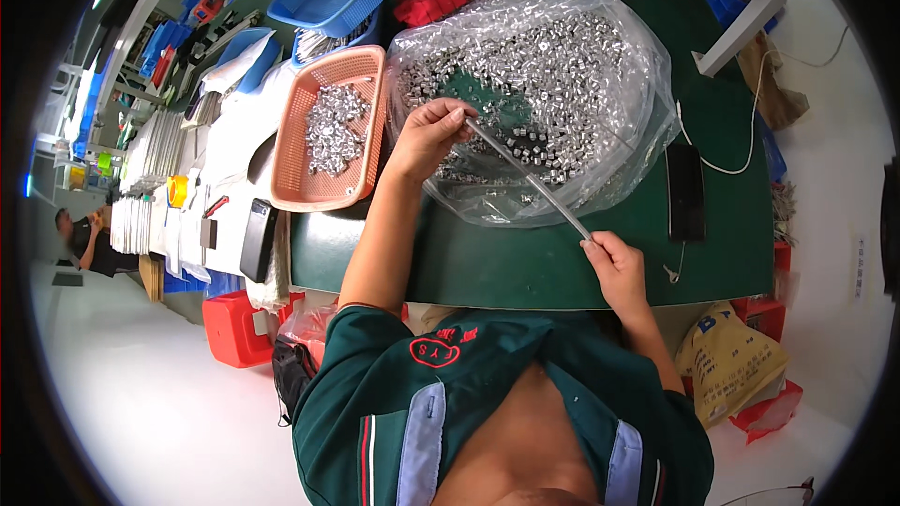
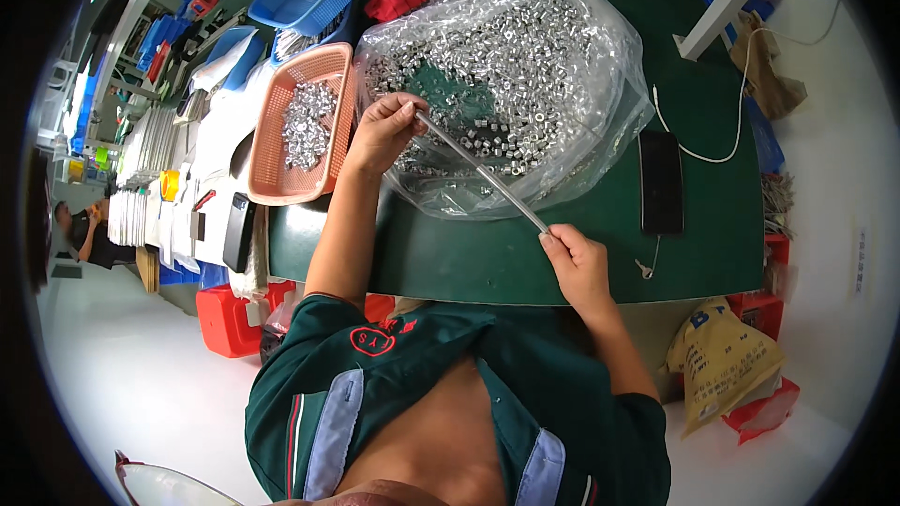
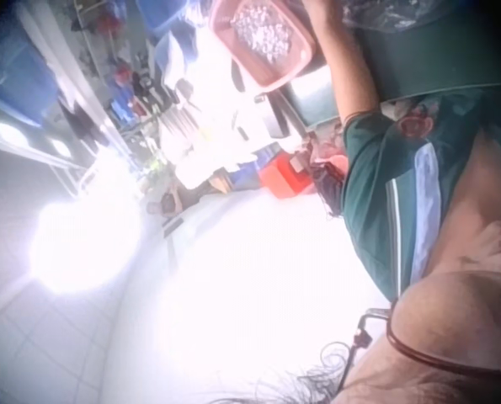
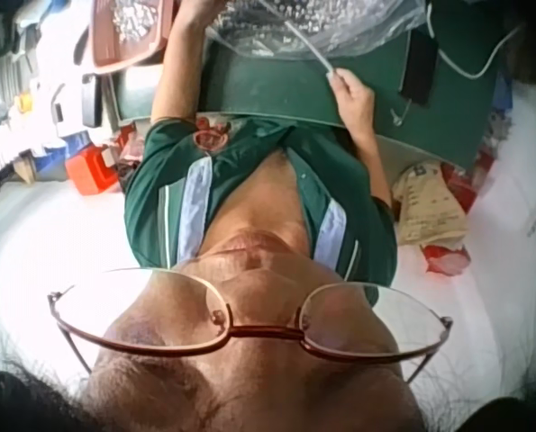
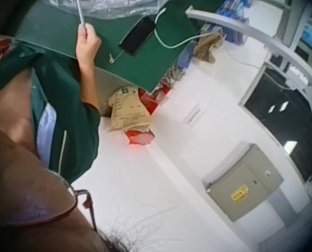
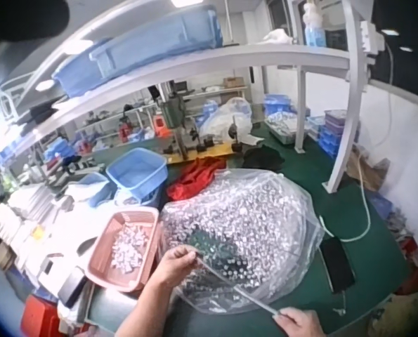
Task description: The person uses a metal rod to pick up small, cylindrical metal parts from a large plastic bag and places them into a pink basket. The person repeats this action continuously, transferring the parts one by one from the bag to the basket.
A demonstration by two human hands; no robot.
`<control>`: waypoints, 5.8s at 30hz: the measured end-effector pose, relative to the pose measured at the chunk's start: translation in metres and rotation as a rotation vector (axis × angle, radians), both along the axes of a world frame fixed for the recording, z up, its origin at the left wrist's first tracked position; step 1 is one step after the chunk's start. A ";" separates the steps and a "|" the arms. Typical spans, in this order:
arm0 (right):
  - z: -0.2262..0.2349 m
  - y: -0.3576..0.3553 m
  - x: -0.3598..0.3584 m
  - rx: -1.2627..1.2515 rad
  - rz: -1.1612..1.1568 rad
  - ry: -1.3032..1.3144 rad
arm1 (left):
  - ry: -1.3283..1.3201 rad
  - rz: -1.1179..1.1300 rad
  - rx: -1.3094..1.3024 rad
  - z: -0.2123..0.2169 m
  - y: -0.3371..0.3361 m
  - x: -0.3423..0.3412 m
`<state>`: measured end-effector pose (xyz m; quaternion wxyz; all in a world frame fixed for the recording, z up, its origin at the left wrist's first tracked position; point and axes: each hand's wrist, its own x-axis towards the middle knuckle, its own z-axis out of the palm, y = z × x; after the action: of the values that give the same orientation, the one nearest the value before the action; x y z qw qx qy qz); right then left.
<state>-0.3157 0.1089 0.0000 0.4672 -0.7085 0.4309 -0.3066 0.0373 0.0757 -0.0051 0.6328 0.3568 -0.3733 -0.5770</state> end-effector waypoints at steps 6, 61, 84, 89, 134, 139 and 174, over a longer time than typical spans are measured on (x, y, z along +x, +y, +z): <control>0.017 0.002 0.002 -0.318 -0.058 0.123 | -0.413 0.191 0.036 0.025 0.008 -0.012; 0.000 0.003 0.008 0.006 -0.064 -0.024 | 0.152 0.127 0.057 0.006 -0.005 -0.012; -0.013 -0.009 0.006 0.198 -0.201 -0.167 | -1.421 0.019 -0.058 -0.005 -0.053 -0.055; -0.011 -0.009 0.005 0.207 -0.195 -0.160 | -1.086 0.030 0.009 -0.006 -0.049 -0.048; 0.013 -0.001 -0.001 0.680 0.117 -0.308 | 0.076 0.025 -0.126 0.020 -0.001 -0.021; 0.007 0.008 0.008 0.116 0.001 -0.072 | 0.146 0.122 -0.049 0.023 -0.002 -0.031; 0.000 0.010 0.000 0.251 -0.063 -0.075 | 0.753 0.131 0.089 0.010 0.010 -0.025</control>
<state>-0.3153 0.1191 0.0001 0.5581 -0.6186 0.4701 -0.2913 0.0119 0.0853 0.0049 0.7450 0.1700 -0.0656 -0.6417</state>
